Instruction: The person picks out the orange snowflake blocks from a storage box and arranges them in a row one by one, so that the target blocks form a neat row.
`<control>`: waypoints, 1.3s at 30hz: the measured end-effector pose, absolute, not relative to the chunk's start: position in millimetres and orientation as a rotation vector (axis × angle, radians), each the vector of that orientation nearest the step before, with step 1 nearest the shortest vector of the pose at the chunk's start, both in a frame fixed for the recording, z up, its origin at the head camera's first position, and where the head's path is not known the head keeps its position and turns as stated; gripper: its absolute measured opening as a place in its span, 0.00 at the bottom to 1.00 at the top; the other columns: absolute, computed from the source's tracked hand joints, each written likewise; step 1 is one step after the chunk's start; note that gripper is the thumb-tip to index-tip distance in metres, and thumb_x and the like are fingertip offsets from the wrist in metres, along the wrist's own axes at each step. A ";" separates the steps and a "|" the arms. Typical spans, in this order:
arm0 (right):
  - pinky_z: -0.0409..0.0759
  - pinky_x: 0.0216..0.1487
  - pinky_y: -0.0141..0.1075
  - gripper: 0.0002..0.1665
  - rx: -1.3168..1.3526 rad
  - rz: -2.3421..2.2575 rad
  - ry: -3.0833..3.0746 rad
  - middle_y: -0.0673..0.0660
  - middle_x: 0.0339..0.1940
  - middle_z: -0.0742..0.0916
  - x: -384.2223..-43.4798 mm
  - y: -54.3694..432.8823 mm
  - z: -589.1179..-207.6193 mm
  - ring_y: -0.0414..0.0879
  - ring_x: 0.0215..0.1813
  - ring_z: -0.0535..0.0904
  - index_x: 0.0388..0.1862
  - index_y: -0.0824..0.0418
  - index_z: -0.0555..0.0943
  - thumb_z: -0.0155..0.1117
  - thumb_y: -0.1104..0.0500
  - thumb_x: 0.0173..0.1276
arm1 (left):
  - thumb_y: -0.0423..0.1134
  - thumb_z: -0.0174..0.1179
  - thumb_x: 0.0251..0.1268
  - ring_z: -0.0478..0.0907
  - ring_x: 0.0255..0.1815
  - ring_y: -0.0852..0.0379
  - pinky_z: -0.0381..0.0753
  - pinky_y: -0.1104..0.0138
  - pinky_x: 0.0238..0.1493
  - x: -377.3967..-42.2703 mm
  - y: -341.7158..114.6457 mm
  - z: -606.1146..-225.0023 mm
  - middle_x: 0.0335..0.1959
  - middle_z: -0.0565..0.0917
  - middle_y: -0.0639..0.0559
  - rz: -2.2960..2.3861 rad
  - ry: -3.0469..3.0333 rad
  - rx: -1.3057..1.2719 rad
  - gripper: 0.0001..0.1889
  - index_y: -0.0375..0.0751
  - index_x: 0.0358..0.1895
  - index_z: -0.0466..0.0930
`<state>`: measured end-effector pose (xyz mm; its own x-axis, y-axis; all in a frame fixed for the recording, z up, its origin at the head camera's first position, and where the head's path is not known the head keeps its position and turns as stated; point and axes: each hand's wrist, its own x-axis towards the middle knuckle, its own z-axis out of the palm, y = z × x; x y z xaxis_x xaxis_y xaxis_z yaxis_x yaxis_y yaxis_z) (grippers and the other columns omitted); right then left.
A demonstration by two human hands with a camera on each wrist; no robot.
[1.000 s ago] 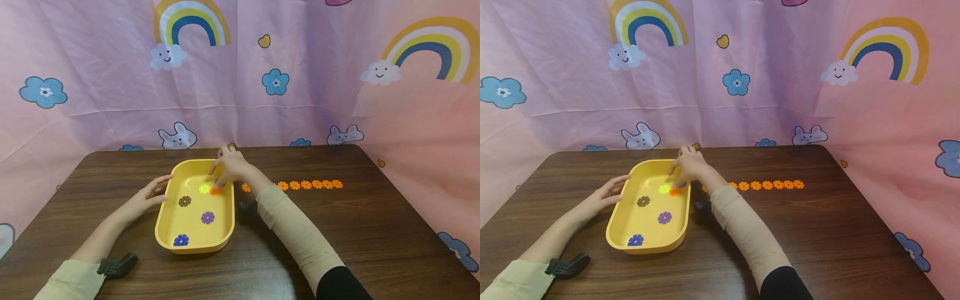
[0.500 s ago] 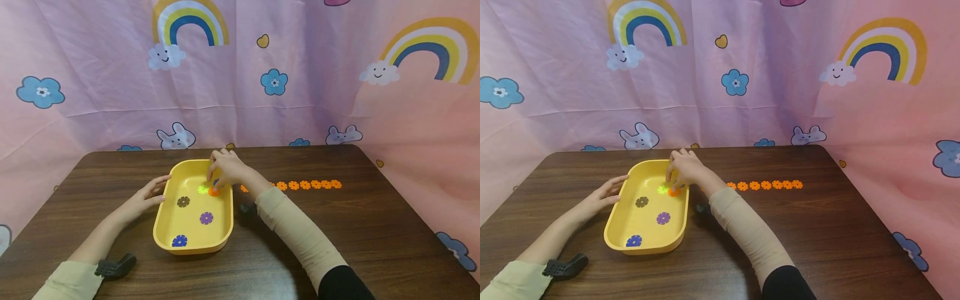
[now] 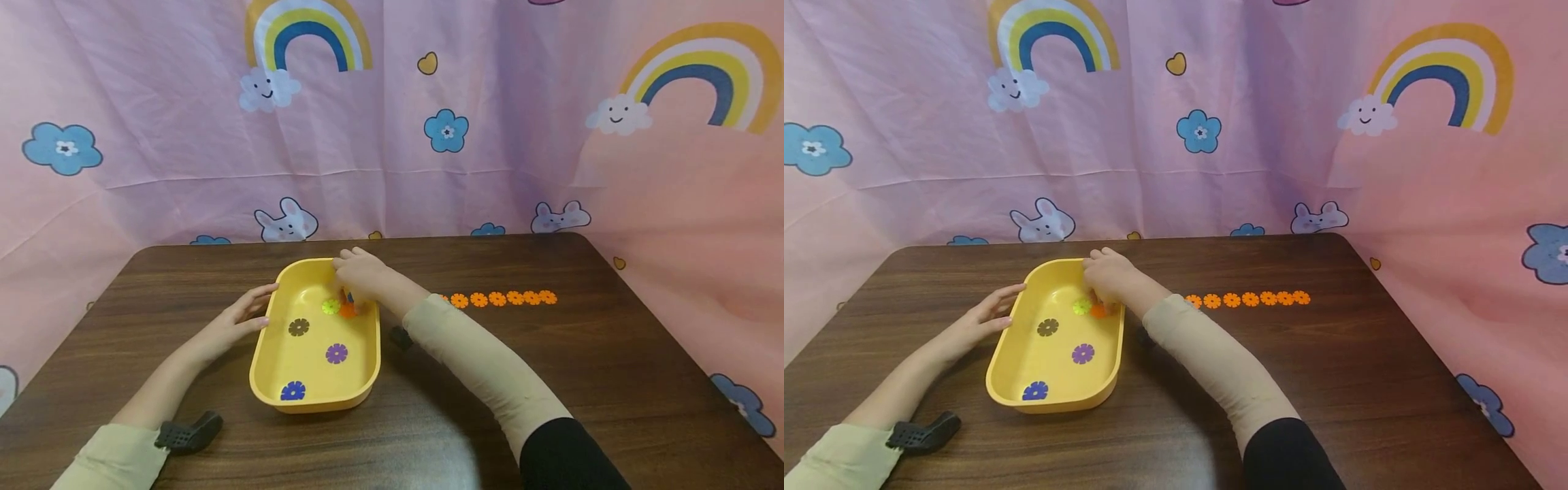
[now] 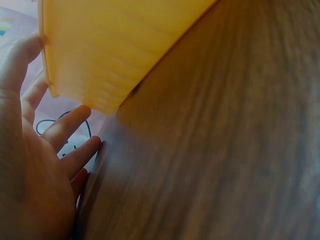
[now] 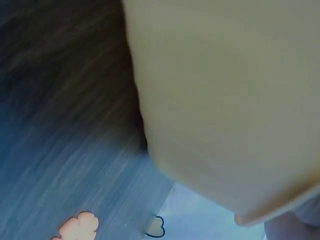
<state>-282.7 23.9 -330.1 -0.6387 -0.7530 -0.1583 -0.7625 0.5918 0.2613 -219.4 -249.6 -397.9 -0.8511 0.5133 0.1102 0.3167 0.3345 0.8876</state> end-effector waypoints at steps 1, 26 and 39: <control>0.61 0.46 0.34 0.15 -1.320 0.511 2.773 0.46 0.43 0.76 -282.2 22.7 -330.0 0.44 0.49 0.65 0.33 0.38 0.87 0.81 0.46 0.43 | 0.34 0.50 0.72 0.50 0.69 0.28 0.58 0.34 0.59 -219.3 -249.5 -397.5 0.70 0.57 0.28 1.532 2.406 0.756 0.31 0.41 0.74 0.50; 0.59 0.46 0.35 0.15 -1.341 0.340 2.786 0.46 0.38 0.75 -283.6 25.2 -334.3 0.45 0.47 0.65 0.33 0.43 0.83 0.78 0.45 0.47 | 0.35 0.50 0.73 0.51 0.69 0.28 0.57 0.34 0.59 -222.7 -251.8 -399.2 0.70 0.57 0.29 1.522 2.423 0.767 0.30 0.42 0.74 0.51; 0.59 0.45 0.35 0.10 -1.362 0.049 2.775 0.44 0.36 0.76 -286.2 31.1 -336.9 0.43 0.43 0.65 0.30 0.44 0.86 0.71 0.41 0.55 | 0.35 0.50 0.73 0.51 0.69 0.29 0.57 0.34 0.59 -220.7 -253.1 -403.7 0.70 0.57 0.29 1.537 2.404 0.752 0.30 0.43 0.75 0.51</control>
<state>-286.2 31.1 -336.9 -0.6109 -0.7895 -0.0593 -0.7911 0.6116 0.0064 -220.7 -253.1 -403.7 -0.8532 0.5103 0.1081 0.3122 0.3336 0.8895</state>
